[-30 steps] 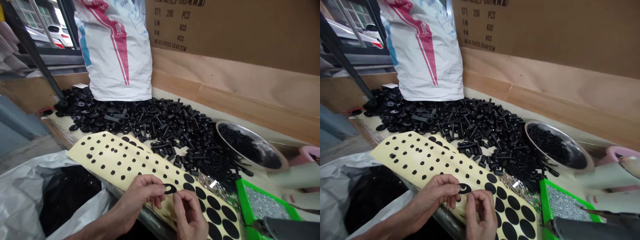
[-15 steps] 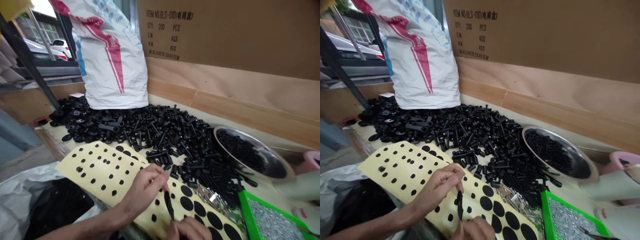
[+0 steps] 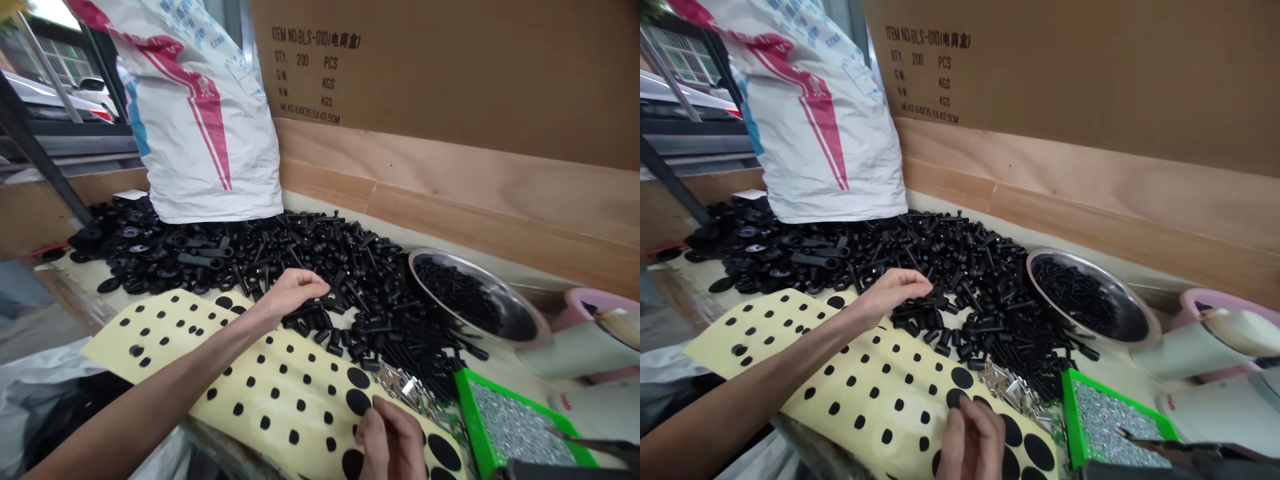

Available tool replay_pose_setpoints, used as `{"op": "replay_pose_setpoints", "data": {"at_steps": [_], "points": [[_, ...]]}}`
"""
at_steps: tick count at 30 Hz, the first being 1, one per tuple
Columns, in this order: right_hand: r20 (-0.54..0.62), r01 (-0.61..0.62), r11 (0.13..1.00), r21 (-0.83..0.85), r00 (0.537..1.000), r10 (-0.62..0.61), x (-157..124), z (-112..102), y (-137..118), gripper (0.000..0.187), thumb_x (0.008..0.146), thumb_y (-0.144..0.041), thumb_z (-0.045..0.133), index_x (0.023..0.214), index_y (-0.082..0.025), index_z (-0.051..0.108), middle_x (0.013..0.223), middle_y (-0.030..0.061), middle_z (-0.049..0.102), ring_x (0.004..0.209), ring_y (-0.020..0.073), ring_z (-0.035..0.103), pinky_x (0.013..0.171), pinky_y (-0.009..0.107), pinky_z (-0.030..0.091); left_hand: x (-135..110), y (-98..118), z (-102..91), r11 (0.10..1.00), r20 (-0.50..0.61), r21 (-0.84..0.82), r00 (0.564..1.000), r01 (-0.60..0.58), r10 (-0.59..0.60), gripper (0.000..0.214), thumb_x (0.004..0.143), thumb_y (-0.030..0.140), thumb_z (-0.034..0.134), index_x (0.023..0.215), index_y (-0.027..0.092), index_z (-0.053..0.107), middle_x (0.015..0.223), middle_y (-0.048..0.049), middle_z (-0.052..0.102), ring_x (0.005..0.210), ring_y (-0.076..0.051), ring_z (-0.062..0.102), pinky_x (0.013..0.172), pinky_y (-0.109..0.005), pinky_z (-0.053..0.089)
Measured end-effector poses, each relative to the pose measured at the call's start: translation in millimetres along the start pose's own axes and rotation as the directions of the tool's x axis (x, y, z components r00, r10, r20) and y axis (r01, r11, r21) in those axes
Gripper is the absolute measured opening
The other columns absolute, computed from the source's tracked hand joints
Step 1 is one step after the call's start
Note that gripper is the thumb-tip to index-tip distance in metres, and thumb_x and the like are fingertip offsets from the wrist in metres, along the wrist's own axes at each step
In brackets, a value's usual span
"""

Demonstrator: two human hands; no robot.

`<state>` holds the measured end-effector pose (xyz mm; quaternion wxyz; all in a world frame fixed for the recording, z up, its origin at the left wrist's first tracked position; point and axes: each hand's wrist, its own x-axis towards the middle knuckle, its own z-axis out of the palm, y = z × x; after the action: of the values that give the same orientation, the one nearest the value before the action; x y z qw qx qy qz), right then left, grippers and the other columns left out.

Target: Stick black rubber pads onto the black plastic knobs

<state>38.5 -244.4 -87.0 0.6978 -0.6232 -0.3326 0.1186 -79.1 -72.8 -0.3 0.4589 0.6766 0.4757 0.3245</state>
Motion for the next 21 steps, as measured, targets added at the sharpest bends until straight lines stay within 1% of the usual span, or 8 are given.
{"op": "replay_pose_setpoints", "data": {"at_steps": [2,3,6,9,13,17,19,21], "points": [[0.039,-0.146,0.988,0.041,0.989,0.145,7.1,1.3,-4.5,0.025,0.084,-0.041,0.063,0.098,-0.020,0.063,0.098,0.0053,0.058,0.086,0.0189,0.057,0.068,0.030,0.044,-23.1,9.2,4.4,0.984,0.088,-0.172,0.996,0.042,-0.027,0.023,0.078,0.038,0.065,0.085,0.018,0.074,0.084,-0.0027,0.071,0.079,-0.016,0.060,0.073,-0.025,0.044],[0.062,-0.181,0.981,0.062,0.982,0.178,10.9,1.9,-6.8,0.027,0.082,-0.042,0.065,0.099,-0.020,0.064,0.099,0.0051,0.059,0.087,0.0186,0.057,0.069,0.029,0.044,-33.3,12.8,7.9,0.962,0.125,-0.259,0.991,0.084,-0.053,0.021,0.075,0.037,0.068,0.083,0.018,0.074,0.082,-0.0024,0.071,0.077,-0.015,0.059,0.072,-0.025,0.043],[0.127,-0.203,0.973,0.107,0.974,0.189,19.6,2.6,-11.3,0.027,0.078,-0.041,0.070,0.094,-0.020,0.066,0.091,0.0032,0.060,0.078,0.0164,0.056,0.066,0.028,0.043,-55.1,18.1,20.5,0.890,0.206,-0.413,0.972,0.193,-0.115,0.015,0.073,0.032,0.071,0.077,0.018,0.075,0.077,-0.0015,0.070,0.073,-0.014,0.056,0.073,-0.025,0.041],[0.168,-0.187,0.978,0.096,0.971,0.169,22.3,1.1,-11.1,0.022,0.078,-0.039,0.069,0.084,-0.019,0.064,0.081,0.0015,0.059,0.073,0.0154,0.054,0.064,0.027,0.043,-65.9,16.3,31.5,0.859,0.248,-0.454,0.959,0.237,-0.134,0.011,0.072,0.028,0.071,0.075,0.018,0.075,0.075,-0.0009,0.069,0.073,-0.013,0.055,0.074,-0.024,0.040],[0.150,-0.126,0.986,0.105,0.983,0.109,20.6,-2.2,-3.6,0.019,0.082,-0.036,0.066,0.076,-0.019,0.061,0.073,-0.0004,0.056,0.072,0.0143,0.053,0.067,0.027,0.043,-72.6,10.0,39.4,0.841,0.289,-0.470,0.947,0.268,-0.140,0.009,0.072,0.025,0.071,0.072,0.018,0.075,0.070,-0.0007,0.067,0.070,-0.013,0.053,0.071,-0.025,0.039],[0.111,-0.025,0.994,0.107,0.994,0.013,19.3,-0.9,6.6,0.016,0.081,-0.034,0.068,0.081,-0.018,0.063,0.079,0.0017,0.057,0.069,0.0143,0.054,0.059,0.025,0.043,-75.5,6.1,42.8,0.844,0.289,-0.474,0.950,0.251,-0.120,0.012,0.075,0.027,0.069,0.076,0.017,0.077,0.069,-0.0014,0.066,0.069,-0.013,0.052,0.070,-0.026,0.039],[0.068,-0.018,0.995,0.100,0.998,0.011,19.2,1.3,8.5,0.016,0.080,-0.033,0.069,0.082,-0.018,0.062,0.081,0.0023,0.058,0.069,0.0146,0.054,0.057,0.025,0.043,-75.8,4.9,43.9,0.838,0.268,-0.489,0.956,0.243,-0.120,0.012,0.075,0.027,0.070,0.076,0.017,0.077,0.069,-0.0015,0.066,0.069,-0.013,0.052,0.070,-0.025,0.039],[0.030,-0.026,0.995,0.091,0.999,0.023,20.1,2.7,7.9,0.016,0.081,-0.032,0.069,0.080,-0.018,0.060,0.079,0.0018,0.057,0.068,0.0145,0.054,0.057,0.026,0.043,-76.1,3.5,45.4,0.830,0.283,-0.497,0.951,0.253,-0.121,0.012,0.074,0.026,0.071,0.077,0.017,0.077,0.069,-0.0015,0.065,0.068,-0.013,0.052,0.068,-0.025,0.039]]}}
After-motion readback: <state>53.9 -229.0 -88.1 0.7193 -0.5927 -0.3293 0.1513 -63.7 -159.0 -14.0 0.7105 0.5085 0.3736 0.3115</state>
